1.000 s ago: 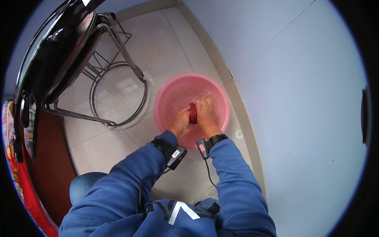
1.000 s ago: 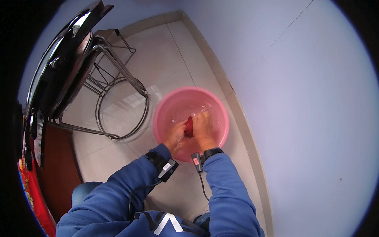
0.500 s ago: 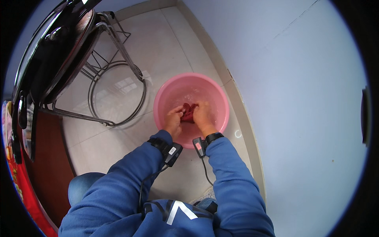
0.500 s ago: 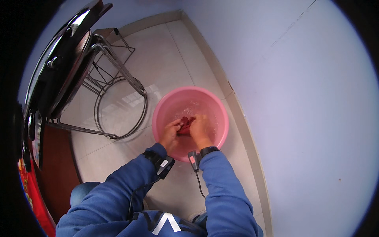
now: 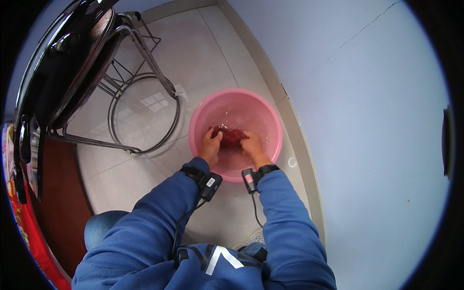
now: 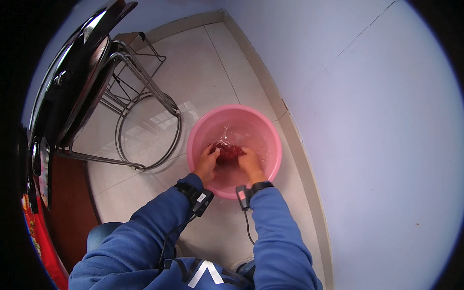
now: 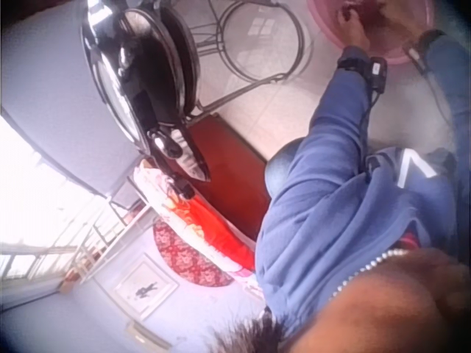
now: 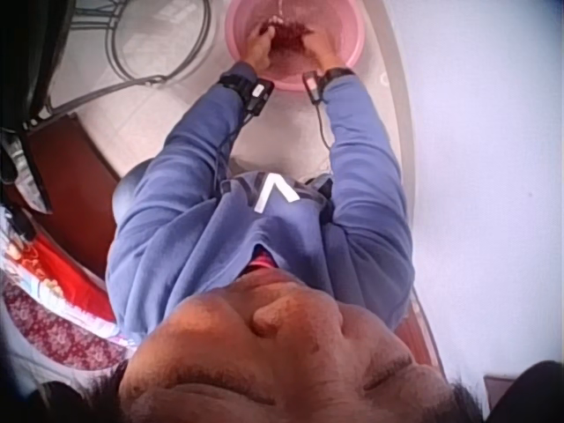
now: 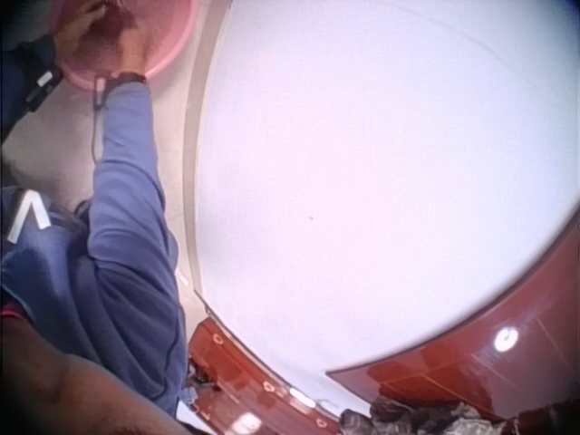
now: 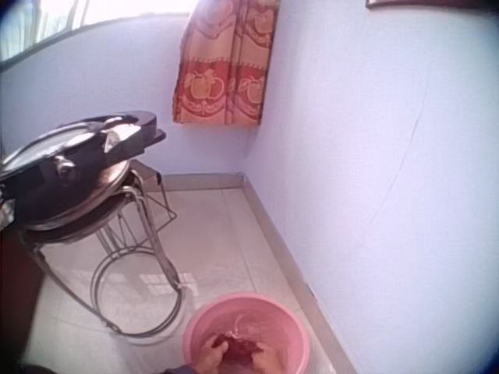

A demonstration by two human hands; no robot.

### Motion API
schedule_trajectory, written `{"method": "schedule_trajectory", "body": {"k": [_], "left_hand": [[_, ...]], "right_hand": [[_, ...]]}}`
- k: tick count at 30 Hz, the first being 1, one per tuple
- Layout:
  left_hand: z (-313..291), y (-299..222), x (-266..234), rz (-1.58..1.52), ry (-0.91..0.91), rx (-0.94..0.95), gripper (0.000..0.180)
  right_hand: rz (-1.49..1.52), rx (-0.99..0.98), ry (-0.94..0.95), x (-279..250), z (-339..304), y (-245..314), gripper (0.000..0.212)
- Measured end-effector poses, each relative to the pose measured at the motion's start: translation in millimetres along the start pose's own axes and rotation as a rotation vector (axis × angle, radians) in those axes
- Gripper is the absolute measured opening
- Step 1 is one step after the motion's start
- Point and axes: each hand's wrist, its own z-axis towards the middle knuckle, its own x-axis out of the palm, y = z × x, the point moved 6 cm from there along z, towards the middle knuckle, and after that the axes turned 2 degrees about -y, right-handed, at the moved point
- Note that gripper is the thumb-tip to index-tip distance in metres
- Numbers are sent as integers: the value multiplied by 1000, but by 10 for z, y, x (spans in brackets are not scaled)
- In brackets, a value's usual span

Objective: The person wipes a ship's wheel–style wall clock with a red cloth, then rinses and wrings the cloth in a pink basin, and continues wiping the clock face and frame. The clock is handled and turned over during cleaning.

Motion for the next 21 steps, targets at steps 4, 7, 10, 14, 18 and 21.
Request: {"method": "schedule_trajectory", "body": {"k": [4, 7, 10, 14, 18, 21], "left_hand": [[-115, 31, 121, -283, 223, -373, 45], [-66, -58, 201, -377, 338, -317, 46], [-75, -8, 265, -454, 325, -229, 32], [-243, 128, 563, -445, 324, -163, 27], [-250, 5, 579, -452, 383, -156, 29], [-93, -74, 424, -488, 347, -271, 31]], "right_hand": [[663, -234, 113, 135, -171, 349, 14], [263, -502, 23, 307, -378, 599, 16], [-72, -813, -225, 371, -488, 751, 27], [-302, -644, -634, -62, -220, 676, 21], [-129, -575, -484, -71, -269, 605, 19], [-171, -879, -405, 257, -596, 747, 19]]}}
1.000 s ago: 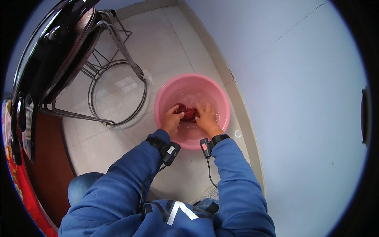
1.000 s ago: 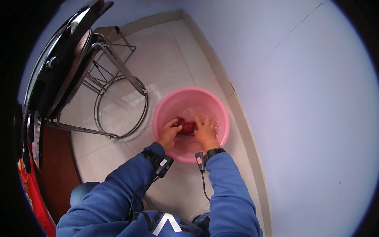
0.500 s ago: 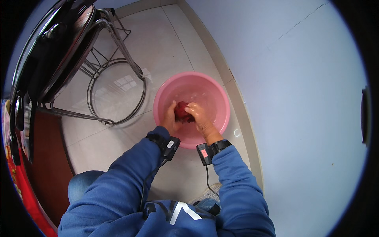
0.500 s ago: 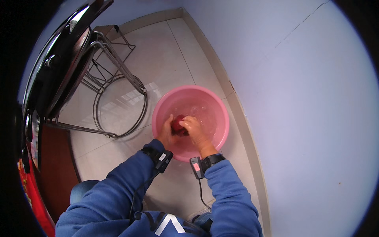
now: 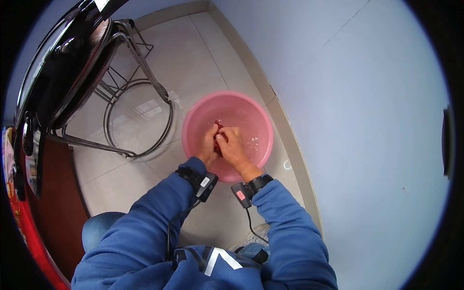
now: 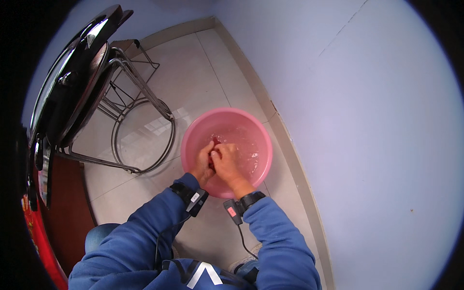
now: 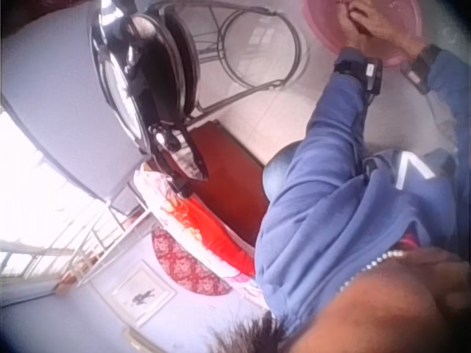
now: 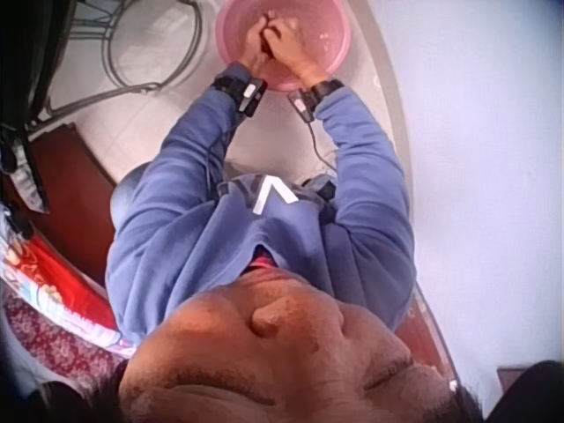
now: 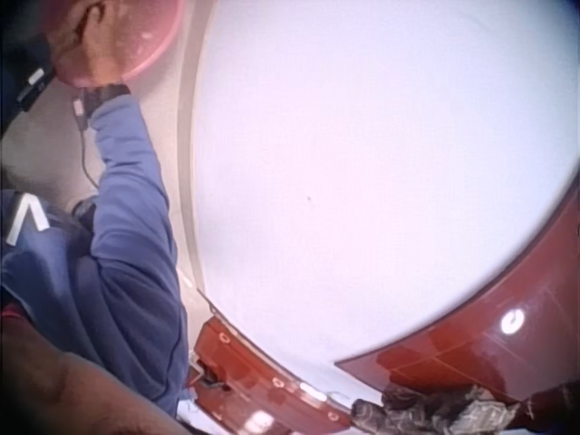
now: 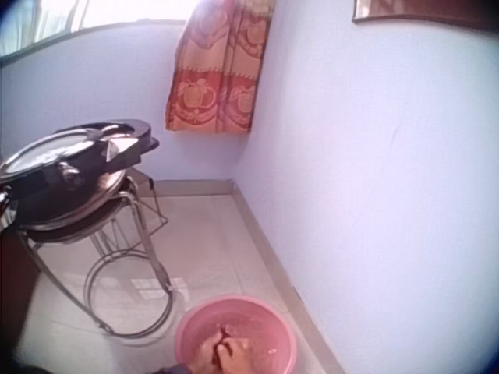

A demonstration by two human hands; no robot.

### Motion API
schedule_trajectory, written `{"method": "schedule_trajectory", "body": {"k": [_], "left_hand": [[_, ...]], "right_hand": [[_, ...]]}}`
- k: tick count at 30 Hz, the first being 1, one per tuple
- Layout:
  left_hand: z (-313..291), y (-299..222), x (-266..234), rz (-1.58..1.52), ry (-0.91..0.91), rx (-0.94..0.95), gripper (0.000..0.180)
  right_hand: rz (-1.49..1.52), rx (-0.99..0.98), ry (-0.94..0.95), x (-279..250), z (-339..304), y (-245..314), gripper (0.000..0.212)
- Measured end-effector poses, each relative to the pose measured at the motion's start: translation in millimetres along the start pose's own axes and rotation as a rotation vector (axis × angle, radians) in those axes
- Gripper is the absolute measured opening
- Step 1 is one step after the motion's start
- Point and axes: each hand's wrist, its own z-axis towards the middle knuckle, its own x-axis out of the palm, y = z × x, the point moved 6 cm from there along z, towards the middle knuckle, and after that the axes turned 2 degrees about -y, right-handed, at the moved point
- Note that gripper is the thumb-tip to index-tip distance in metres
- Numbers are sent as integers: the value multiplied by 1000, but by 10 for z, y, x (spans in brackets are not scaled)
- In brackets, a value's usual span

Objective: The person wipes a ship's wheel–style wall clock with a red cloth, then rinses and wrings the cloth in a pink basin, and continues wiping the clock face and frame. The clock is handled and turned over during cleaning.

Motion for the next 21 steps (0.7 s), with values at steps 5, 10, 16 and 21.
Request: {"method": "schedule_trajectory", "body": {"k": [5, 10, 16, 21], "left_hand": [[27, 220, -48, 13, -17, -3, 28], [-4, 124, 39, 131, 143, 168, 22], [-36, 52, -41, 5, 52, 75, 24], [-136, 82, 114, 176, 37, 221, 31]], "right_hand": [[-367, -4, 161, 8, 170, -209, 22], [-186, 291, -114, -222, 66, -399, 16], [-37, 65, -62, 5, 33, -179, 9], [257, 683, -141, -558, 141, -1027, 8]]}}
